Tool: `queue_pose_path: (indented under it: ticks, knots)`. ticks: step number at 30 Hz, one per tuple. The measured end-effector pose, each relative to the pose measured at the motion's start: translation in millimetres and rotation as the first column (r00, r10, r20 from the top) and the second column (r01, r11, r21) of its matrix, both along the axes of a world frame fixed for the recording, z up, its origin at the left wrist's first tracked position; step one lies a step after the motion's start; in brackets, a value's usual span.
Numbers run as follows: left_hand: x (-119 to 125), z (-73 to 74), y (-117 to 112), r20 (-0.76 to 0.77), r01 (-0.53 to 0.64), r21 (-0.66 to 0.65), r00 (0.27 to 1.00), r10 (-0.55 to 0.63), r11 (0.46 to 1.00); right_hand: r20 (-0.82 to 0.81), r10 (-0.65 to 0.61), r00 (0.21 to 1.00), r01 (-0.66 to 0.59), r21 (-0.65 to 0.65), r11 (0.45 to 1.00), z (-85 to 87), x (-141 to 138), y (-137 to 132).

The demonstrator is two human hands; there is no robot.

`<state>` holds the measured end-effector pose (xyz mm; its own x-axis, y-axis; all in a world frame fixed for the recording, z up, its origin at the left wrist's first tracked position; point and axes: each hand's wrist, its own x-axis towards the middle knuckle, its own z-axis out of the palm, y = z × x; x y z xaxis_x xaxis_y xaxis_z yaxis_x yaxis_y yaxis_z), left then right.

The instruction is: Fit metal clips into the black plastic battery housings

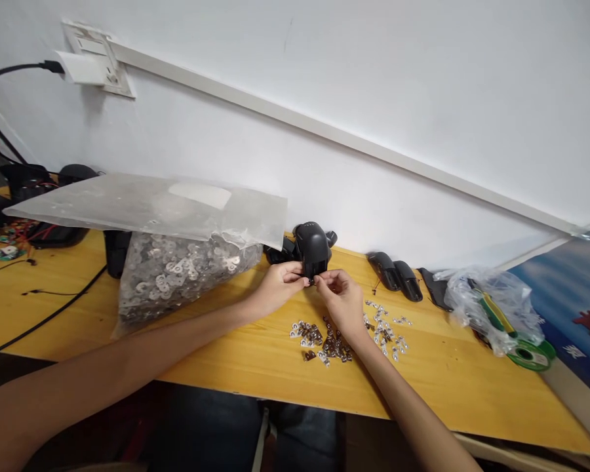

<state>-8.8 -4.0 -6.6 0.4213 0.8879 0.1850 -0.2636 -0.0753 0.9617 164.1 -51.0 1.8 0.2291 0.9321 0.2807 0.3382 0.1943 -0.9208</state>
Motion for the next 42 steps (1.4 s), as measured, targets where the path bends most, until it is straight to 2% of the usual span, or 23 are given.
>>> queue_pose_path:
  ticks: [5, 12, 19, 31, 37, 42]
  knots:
    - [-1.1, 2.2, -0.9, -0.009, 0.012, -0.007, 1.0, -0.012, 1.0, 0.041, -0.022, 0.999, 0.022, 0.009, 1.0, 1.7, 3.6, 1.8]
    - [-2.3, 6.4, -3.8, -0.016, 0.016, 0.011, 1.0, -0.016, 1.0, 0.23, 0.157, 0.96, -0.159, -0.011, 0.987, 5.2, 14.6, 1.3]
    - [-1.7, 3.7, -4.2, -0.011, 0.028, 0.036, 1.0, -0.027, 0.999, 0.362, 0.195, 0.911, -0.191, -0.048, 0.98, 3.0, 17.3, 0.9]
    - [-2.2, 5.0, -6.4, -0.018, 0.028, 0.073, 0.999, -0.027, 0.997, 0.424, 0.154, 0.893, -0.16, -0.021, 0.987, 3.3, 17.4, -1.9]
    - [-2.8, 5.6, -5.1, -0.018, 0.044, 0.018, 0.999, -0.044, 0.999, 0.412, 0.144, 0.9, -0.133, -0.054, 0.99, 4.1, 15.7, -2.4]
    - [-5.4, 8.8, -4.6, -0.013, 0.036, -0.028, 0.999, -0.037, 0.999, 0.343, 0.126, 0.931, -0.13, -0.012, 0.991, 4.5, 15.1, -2.4]
